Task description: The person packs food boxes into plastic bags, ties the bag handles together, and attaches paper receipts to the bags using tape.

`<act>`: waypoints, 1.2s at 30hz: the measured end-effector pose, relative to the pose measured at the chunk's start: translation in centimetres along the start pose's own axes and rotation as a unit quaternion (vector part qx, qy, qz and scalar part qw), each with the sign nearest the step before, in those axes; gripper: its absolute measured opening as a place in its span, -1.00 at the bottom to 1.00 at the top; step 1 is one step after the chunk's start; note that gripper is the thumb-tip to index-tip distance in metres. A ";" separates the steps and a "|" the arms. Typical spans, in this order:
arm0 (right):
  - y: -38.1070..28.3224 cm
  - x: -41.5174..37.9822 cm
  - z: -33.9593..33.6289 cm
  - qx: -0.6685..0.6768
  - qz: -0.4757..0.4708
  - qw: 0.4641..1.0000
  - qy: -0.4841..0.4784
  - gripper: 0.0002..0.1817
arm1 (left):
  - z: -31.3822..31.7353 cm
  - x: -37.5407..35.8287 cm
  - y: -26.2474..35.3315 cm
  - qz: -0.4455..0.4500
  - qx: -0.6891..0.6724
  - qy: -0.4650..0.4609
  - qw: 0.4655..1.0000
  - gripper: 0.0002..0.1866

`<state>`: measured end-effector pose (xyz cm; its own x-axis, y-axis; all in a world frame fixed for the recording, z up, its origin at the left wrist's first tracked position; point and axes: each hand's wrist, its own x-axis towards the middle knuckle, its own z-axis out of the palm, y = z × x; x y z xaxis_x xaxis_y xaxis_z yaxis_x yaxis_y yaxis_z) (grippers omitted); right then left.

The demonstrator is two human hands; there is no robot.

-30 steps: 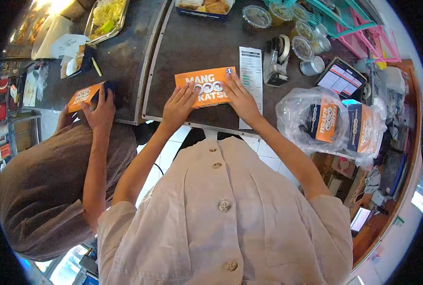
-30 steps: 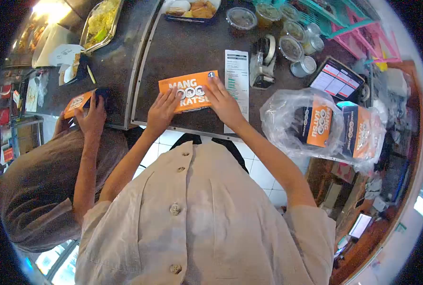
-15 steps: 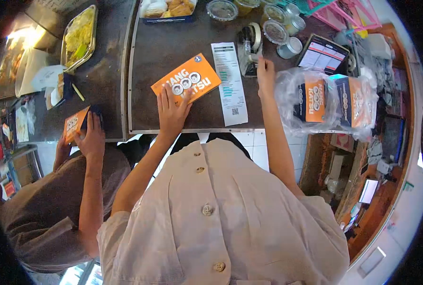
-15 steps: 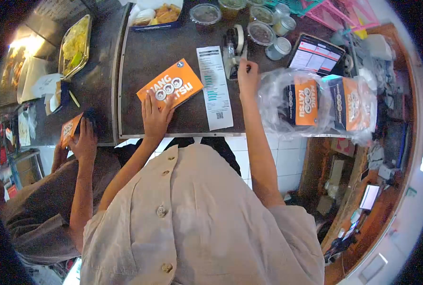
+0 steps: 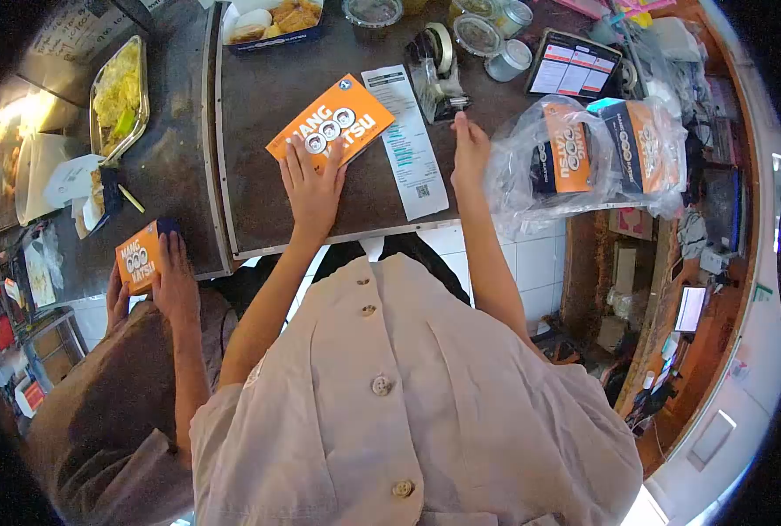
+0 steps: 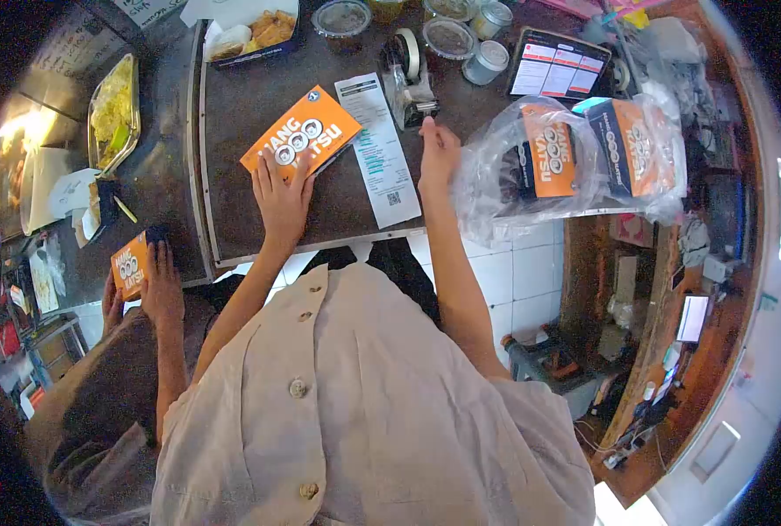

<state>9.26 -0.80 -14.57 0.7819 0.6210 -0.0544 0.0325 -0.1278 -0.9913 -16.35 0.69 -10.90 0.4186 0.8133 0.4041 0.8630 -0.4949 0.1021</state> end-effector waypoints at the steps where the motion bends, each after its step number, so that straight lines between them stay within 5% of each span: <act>1: -0.1 0.1 -0.2 -0.067 -0.021 0.998 -0.003 -0.68 | 0.0 0.0 0.0 -0.002 -0.003 -0.004 1.000 -0.49; 3: 0.0 0.8 -1.0 -0.199 -0.061 0.978 -0.012 -0.66 | -0.3 0.0 0.1 -0.008 -0.006 -0.011 1.000 -0.49; 6: 0.0 -0.1 -2.1 -0.174 0.035 0.982 -0.070 -0.70 | -0.7 0.4 0.5 -0.015 -0.011 0.008 1.000 -0.50; 9: -6.7 -4.4 1.1 -0.025 0.037 0.976 -0.213 -0.64 | -1.1 0.6 0.6 0.003 -0.100 -0.004 0.995 -0.50; 11: -6.9 -6.4 5.8 -0.017 0.066 0.923 -0.378 -0.58 | -0.2 0.7 0.7 -0.002 -0.113 -0.015 0.993 -0.48; 13: -3.2 -7.1 7.5 -0.174 -0.001 0.918 -0.357 -0.55 | -0.1 0.6 0.4 -0.006 -0.123 -0.028 0.992 -0.46; 19: 0.0 -6.4 6.9 -0.230 -0.084 0.894 -0.375 -0.49 | -1.5 1.1 0.8 0.011 -0.093 -0.031 0.995 -0.44; 22: -2.8 -6.5 7.2 -0.376 -0.136 0.844 -0.358 -0.53 | -0.7 1.1 -0.1 0.004 -0.120 -0.039 0.992 -0.44; 26: -6.2 -4.5 7.9 -0.545 -0.325 0.713 -0.299 -0.85 | -1.6 1.6 -1.0 0.005 -0.188 -0.060 0.980 -0.50; 29: -9.1 -3.3 7.7 -0.579 -0.305 0.685 -0.319 -0.87 | -2.5 1.2 -1.1 -0.043 -0.248 0.002 0.968 -0.60; 30: -13.2 -3.6 8.2 -0.591 -0.265 0.627 -0.432 -0.72 | -3.3 0.8 -0.7 -0.093 -0.284 0.039 0.953 -0.63; 31: -10.4 -3.3 9.5 -0.498 -0.327 0.672 -0.440 -0.54 | -3.9 0.1 -0.3 -0.141 -0.320 0.073 0.934 -0.66; 33: -11.1 -3.8 11.4 -0.429 -0.487 0.601 -0.467 -0.16 | -4.8 -1.5 0.2 -0.146 -0.309 0.105 0.934 -0.74; 34: -12.2 -3.4 12.0 -0.452 -0.576 0.477 -0.486 0.01 | -5.1 -1.9 0.8 -0.146 -0.308 0.120 0.932 -0.78; 36: -8.5 -2.1 14.7 -0.406 -0.581 0.499 -0.499 0.15 | -5.7 -2.3 2.5 -0.106 -0.436 -0.026 0.893 -0.82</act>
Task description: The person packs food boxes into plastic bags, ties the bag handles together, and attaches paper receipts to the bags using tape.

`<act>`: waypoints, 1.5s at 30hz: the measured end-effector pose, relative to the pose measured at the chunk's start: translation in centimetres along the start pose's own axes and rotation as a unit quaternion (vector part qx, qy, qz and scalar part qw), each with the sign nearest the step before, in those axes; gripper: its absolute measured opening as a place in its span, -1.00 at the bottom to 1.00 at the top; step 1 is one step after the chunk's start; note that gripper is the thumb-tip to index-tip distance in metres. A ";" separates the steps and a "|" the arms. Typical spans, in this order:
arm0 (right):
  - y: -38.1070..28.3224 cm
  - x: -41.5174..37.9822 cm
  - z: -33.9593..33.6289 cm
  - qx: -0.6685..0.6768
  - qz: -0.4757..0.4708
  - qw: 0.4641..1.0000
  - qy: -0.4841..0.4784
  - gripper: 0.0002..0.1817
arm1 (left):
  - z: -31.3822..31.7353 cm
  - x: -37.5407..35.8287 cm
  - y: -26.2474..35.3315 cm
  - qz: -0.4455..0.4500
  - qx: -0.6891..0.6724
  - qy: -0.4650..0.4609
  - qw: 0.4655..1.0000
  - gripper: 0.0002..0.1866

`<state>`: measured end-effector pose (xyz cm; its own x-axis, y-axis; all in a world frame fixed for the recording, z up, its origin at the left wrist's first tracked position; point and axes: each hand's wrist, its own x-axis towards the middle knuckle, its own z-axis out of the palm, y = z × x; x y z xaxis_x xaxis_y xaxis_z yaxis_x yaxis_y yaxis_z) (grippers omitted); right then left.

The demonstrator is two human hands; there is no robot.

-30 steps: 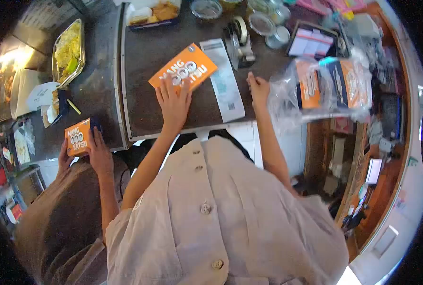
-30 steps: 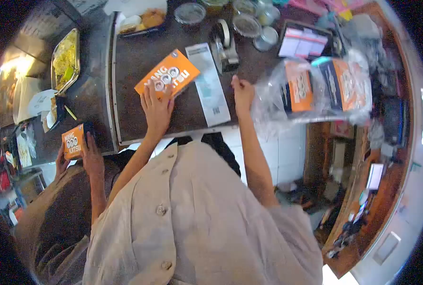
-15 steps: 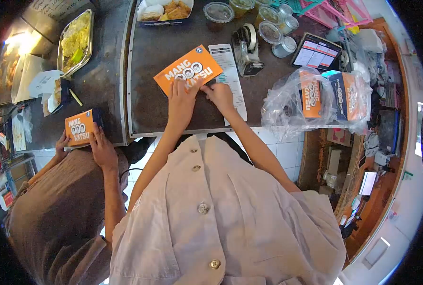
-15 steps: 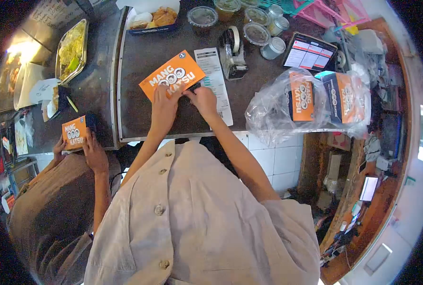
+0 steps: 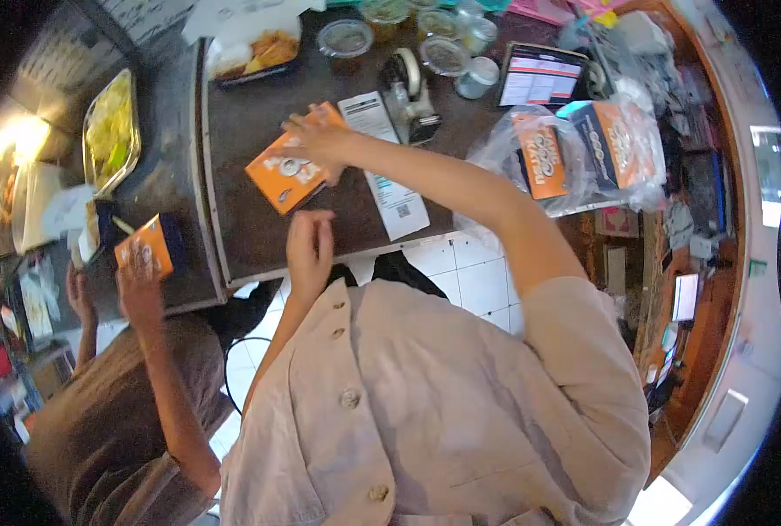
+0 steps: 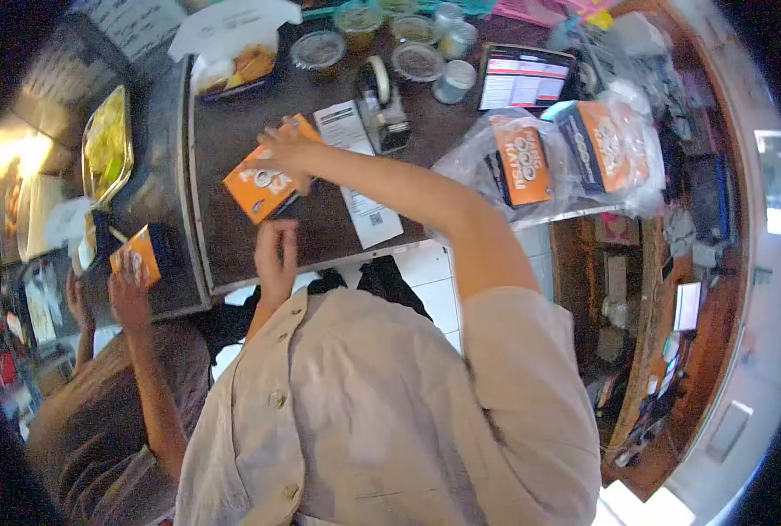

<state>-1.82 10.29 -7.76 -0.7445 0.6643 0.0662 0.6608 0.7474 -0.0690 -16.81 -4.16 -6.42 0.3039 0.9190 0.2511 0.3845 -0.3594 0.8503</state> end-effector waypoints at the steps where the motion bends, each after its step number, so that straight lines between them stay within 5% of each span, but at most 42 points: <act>1: 0.2 0.2 -0.6 0.008 0.029 1.000 -0.005 0.14 | 0.5 0.1 0.4 -0.014 -0.053 -0.082 0.995 -0.85; 4: -1.9 -1.4 -4.9 0.034 0.115 0.993 0.006 0.06 | 4.0 -0.2 0.9 -0.142 -0.213 -0.304 0.918 -0.85; 6: -2.3 -5.2 -9.0 0.127 0.186 0.968 0.107 0.01 | 6.5 0.5 1.5 -0.267 -0.302 -0.417 0.815 -0.70; 10: -2.6 -15.2 -18.0 0.146 0.354 0.888 0.254 0.03 | 12.2 2.8 7.9 -0.436 -0.230 -0.288 0.821 -0.17; 12: -1.9 -20.1 -18.4 0.051 0.361 0.850 0.380 0.06 | 19.6 1.7 7.4 -0.369 -0.129 -0.172 0.904 -0.28; 14: -2.5 -24.6 -17.7 0.042 0.463 0.815 0.346 0.07 | 22.8 1.5 6.6 -0.332 -0.170 -0.147 0.916 -0.40; 16: -2.9 -29.4 -15.8 0.091 0.519 0.799 0.290 0.03 | 22.9 2.3 5.6 -0.331 -0.347 -0.211 0.852 -0.52; 17: -3.4 -31.3 -15.2 0.253 0.517 0.766 0.286 0.00 | 21.7 2.8 6.1 -0.323 -0.336 -0.168 0.869 -0.63; 18: -3.6 -34.5 -12.3 0.272 0.556 0.741 0.261 -0.01 | 19.9 3.7 7.1 -0.314 -0.324 -0.121 0.884 -0.73; 20: -5.6 -35.6 -11.9 0.390 0.655 0.631 0.142 -0.08 | 16.6 4.8 8.0 -0.324 -0.373 -0.108 0.863 -0.69; 23: -5.0 -33.3 -11.2 0.418 0.674 0.607 0.052 0.00 | 14.1 4.4 10.8 -0.323 -0.365 -0.167 0.857 -0.65; 26: -1.1 -31.3 -5.7 0.255 0.668 0.693 0.094 0.02 | 14.4 2.4 13.2 -0.217 -0.352 -0.227 0.882 -0.58; 30: 0.8 -26.9 -3.0 -0.022 0.730 0.682 0.042 -0.09 | 13.1 3.2 14.9 -0.231 -0.456 -0.277 0.814 -0.41; 33: 1.5 -29.0 3.1 -0.168 0.495 0.812 0.261 -0.20 | 12.1 5.0 13.7 -0.253 -0.509 -0.279 0.774 -0.34; 34: 1.7 -28.9 2.3 -0.071 0.516 0.824 0.223 -0.17 | 11.5 5.3 12.8 -0.235 -0.511 -0.298 0.771 -0.33; 36: 4.5 -32.7 3.3 -0.125 0.507 0.853 -0.008 -0.09 | 7.8 6.0 10.5 -0.090 -0.415 -0.331 0.842 -0.32; 37: 4.0 -32.9 0.5 -0.106 0.522 0.847 0.003 -0.22 | 4.4 6.6 9.2 0.036 -0.298 -0.339 0.891 -0.33; 39: 2.8 -32.4 -5.8 -0.069 0.549 0.832 0.027 -0.47 | -3.4 6.9 5.0 -0.011 -0.125 -0.237 0.963 -0.56; 41: 0.9 -31.0 -10.7 0.013 0.556 0.802 0.216 -0.66 | -10.3 4.8 -1.1 -0.052 0.103 -0.019 0.993 -0.53; 42: -0.9 -28.0 -13.8 0.082 0.585 0.746 0.308 -0.69 | -13.5 3.2 -2.7 -0.174 0.243 0.059 0.953 -0.46; 43: -1.9 -25.7 -14.4 0.136 0.564 0.734 0.353 -0.71 | -16.5 1.5 -6.4 -0.113 0.371 0.101 0.916 -0.37; 45: -3.2 -22.0 -15.2 0.225 0.526 0.695 0.436 -0.75 | -20.2 -2.7 -12.4 -0.190 0.589 0.048 0.784 -0.20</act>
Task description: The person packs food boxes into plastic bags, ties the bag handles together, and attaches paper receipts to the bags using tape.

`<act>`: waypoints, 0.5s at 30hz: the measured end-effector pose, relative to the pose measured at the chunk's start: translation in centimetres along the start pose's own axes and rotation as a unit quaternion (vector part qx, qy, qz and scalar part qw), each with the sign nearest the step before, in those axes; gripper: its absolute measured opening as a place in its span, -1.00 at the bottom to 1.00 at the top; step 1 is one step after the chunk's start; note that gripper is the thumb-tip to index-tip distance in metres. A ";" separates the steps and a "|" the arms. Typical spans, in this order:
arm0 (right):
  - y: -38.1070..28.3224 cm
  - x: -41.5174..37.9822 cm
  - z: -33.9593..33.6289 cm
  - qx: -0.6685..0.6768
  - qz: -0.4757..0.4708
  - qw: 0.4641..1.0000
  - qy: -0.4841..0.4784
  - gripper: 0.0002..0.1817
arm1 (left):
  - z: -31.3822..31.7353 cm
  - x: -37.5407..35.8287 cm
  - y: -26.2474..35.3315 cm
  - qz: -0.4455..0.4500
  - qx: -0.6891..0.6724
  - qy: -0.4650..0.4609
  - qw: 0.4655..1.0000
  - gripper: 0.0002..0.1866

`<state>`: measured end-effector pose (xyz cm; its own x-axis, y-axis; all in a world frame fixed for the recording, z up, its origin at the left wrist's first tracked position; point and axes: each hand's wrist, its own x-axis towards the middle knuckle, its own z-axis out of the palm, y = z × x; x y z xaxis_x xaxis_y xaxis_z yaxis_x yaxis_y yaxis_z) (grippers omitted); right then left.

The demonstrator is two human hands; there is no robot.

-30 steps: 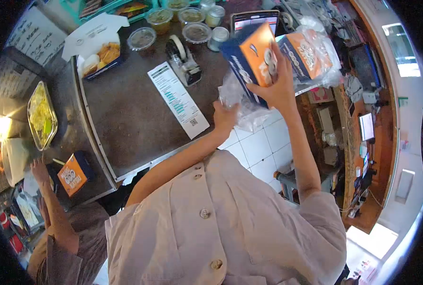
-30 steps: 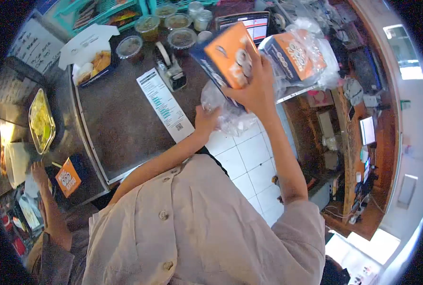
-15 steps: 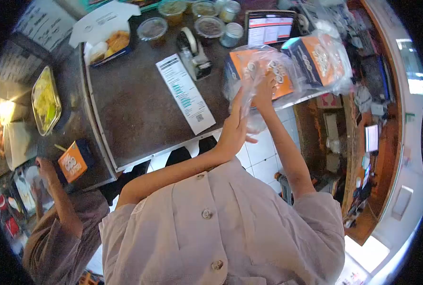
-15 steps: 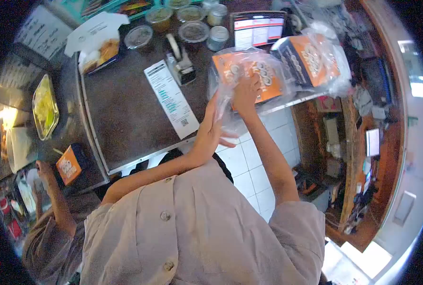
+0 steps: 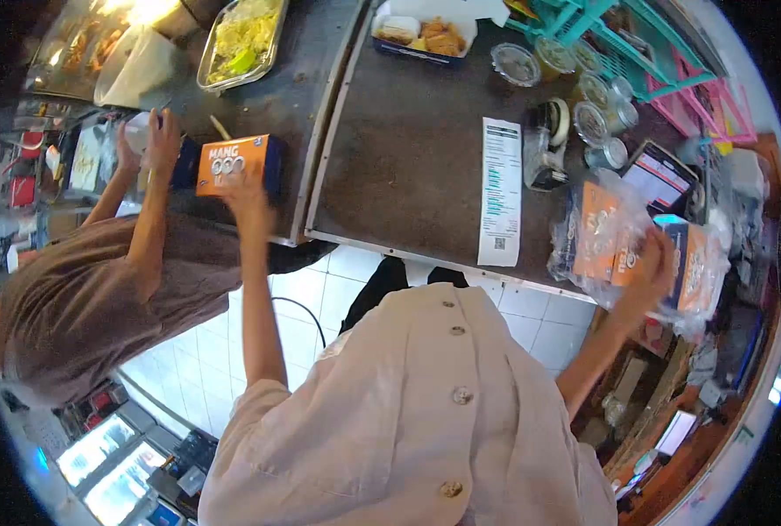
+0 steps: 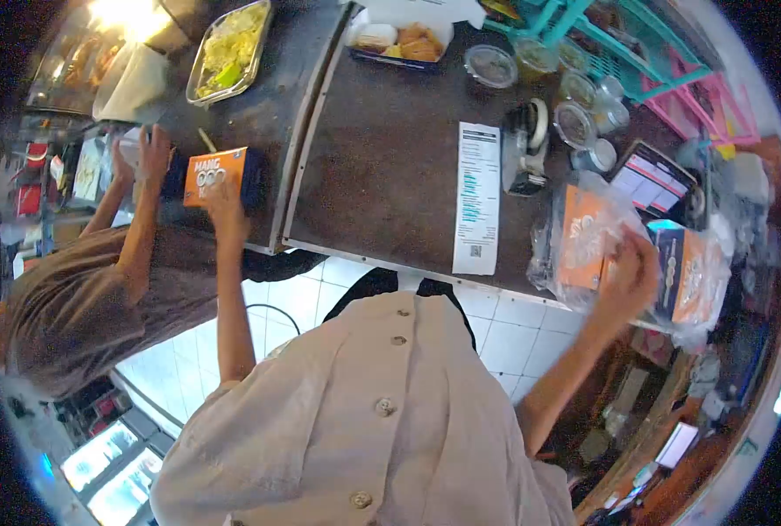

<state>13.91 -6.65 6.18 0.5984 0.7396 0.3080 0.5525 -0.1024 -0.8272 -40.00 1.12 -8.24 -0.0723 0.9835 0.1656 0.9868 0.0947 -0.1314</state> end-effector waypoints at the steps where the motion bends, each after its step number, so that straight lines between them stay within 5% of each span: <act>1: -0.7 -0.3 2.3 -0.003 -0.009 0.999 -0.046 -0.76 | 1.6 -0.2 -1.9 -0.050 0.002 -0.044 0.998 -0.13; 2: -0.6 -0.2 5.5 -0.007 -0.017 0.996 -0.088 -0.77 | 1.1 -0.4 -2.4 -0.015 0.018 -0.029 0.999 -0.12; 3: 0.9 -0.3 9.0 0.173 0.056 0.978 -0.104 -0.75 | 2.9 0.0 -3.4 0.024 0.020 0.063 0.998 -0.24; 6: 6.9 0.2 15.7 -0.083 -0.045 0.993 -0.072 -0.69 | 0.4 -0.2 -0.8 0.037 -0.196 0.100 0.975 -0.38; 10: 6.2 0.3 17.6 -0.302 -0.005 0.947 0.107 -0.63 | -0.6 -1.2 5.0 0.095 -0.250 0.112 0.957 -0.45; 12: 9.2 1.6 17.6 -0.181 0.103 0.978 0.014 -0.48 | -0.1 -2.1 8.3 0.131 -0.240 0.102 0.956 -0.43; 14: 12.9 2.8 17.8 -0.019 0.268 0.954 -0.133 -0.39 | -0.9 -2.8 12.1 0.126 -0.307 0.079 0.940 -0.44; 15: 11.2 2.6 18.2 0.059 0.348 0.933 -0.074 -0.30 | -1.9 -3.1 13.4 0.158 -0.307 0.062 0.937 -0.38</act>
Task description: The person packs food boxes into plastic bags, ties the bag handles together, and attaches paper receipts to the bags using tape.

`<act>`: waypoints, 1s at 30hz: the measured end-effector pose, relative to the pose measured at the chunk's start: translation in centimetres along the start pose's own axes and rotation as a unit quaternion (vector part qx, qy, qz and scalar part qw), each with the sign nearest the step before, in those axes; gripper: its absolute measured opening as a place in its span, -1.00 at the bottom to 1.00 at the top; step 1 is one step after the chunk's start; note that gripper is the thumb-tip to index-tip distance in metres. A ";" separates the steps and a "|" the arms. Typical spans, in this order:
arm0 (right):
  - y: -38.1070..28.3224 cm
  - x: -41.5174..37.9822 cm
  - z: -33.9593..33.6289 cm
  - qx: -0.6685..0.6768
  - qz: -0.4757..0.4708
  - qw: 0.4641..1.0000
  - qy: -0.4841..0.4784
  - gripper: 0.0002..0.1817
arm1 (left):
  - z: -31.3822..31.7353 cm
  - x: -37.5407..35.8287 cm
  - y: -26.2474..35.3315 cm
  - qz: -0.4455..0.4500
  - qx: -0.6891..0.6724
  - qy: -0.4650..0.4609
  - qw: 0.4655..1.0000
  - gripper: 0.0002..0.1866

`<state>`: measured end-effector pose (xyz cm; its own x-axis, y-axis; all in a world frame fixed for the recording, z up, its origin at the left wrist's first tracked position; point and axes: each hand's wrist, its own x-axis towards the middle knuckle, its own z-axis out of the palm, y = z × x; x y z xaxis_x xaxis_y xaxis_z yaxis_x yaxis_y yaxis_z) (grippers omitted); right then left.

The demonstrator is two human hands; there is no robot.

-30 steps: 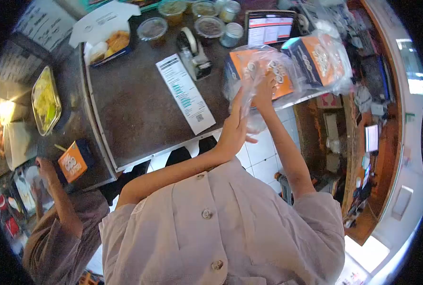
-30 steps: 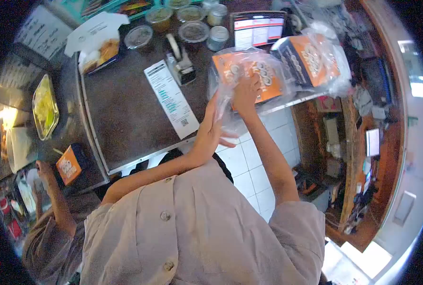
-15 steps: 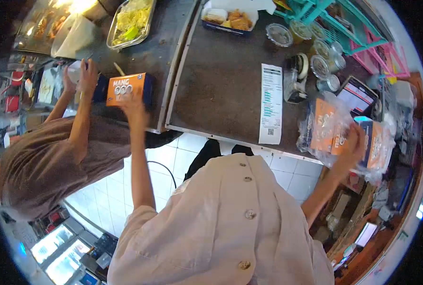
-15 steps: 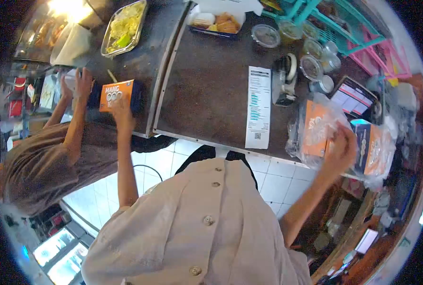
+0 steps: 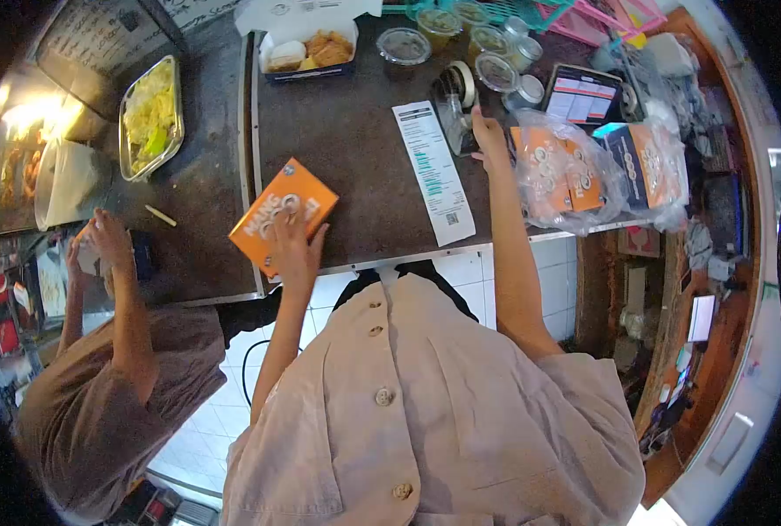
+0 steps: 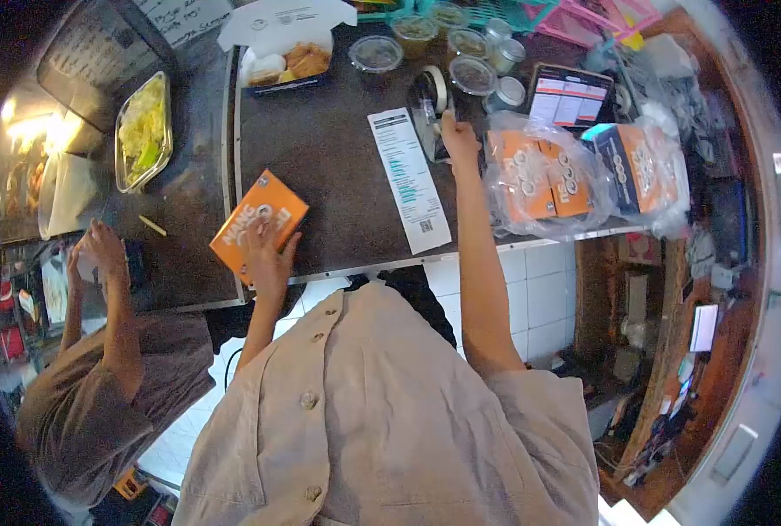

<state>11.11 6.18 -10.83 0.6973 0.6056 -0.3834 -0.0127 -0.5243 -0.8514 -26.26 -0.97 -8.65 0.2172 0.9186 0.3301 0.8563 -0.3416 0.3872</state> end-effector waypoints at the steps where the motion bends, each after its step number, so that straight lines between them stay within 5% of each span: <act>1: -1.1 -0.6 0.0 0.019 0.022 1.000 -0.010 -0.31 | -0.8 0.6 2.0 0.020 0.033 -0.011 0.999 -0.35; 4: -1.6 -0.9 -0.3 0.123 0.047 0.989 -0.065 -0.43 | -1.0 1.0 3.3 0.050 0.096 -0.084 0.991 -0.26; 8: 2.1 -1.5 -1.5 0.390 0.004 0.920 -0.028 -0.66 | 1.7 0.7 1.1 0.098 0.036 -0.055 0.993 -0.31; 11: 6.4 -3.3 -0.9 0.446 -0.071 0.892 0.010 -0.76 | 2.6 0.3 0.9 0.127 0.093 -0.036 0.987 -0.33; 15: 8.8 -1.5 -1.4 0.023 -0.119 0.987 0.104 -0.70 | 2.2 0.4 1.3 0.113 0.077 -0.045 0.990 -0.37; 16: 9.9 -1.8 -1.7 0.053 -0.069 0.993 0.079 -0.68 | 2.2 0.1 1.3 0.111 0.066 -0.043 0.991 -0.39; 19: 4.9 -7.2 -1.3 0.006 -0.165 0.986 -0.014 -0.69 | 2.8 0.2 1.6 0.100 0.037 -0.009 0.994 -0.43; 23: -1.5 -17.1 4.9 0.102 -0.097 0.937 -0.321 -0.62 | 3.4 0.6 3.1 0.073 0.030 -0.009 0.997 -0.41; 25: 0.8 -17.7 8.0 0.023 -0.217 0.924 -0.313 -0.61 | 3.8 0.8 3.3 0.055 0.017 -0.011 0.998 -0.39; 27: 3.0 -17.1 9.2 -0.114 -0.207 0.945 -0.224 -0.56 | 3.5 1.1 3.3 0.033 -0.043 -0.003 0.999 -0.37; 30: 3.3 -16.8 9.0 -0.100 -0.177 0.941 -0.271 -0.51 | 2.8 1.4 4.0 0.036 -0.037 -0.019 0.998 -0.42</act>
<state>-7.13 -0.36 -10.44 0.1646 0.9513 -0.2608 0.3245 -0.3019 -0.8964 -21.27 -0.52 -9.06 0.2966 0.8972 0.3272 0.8013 -0.4202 0.4259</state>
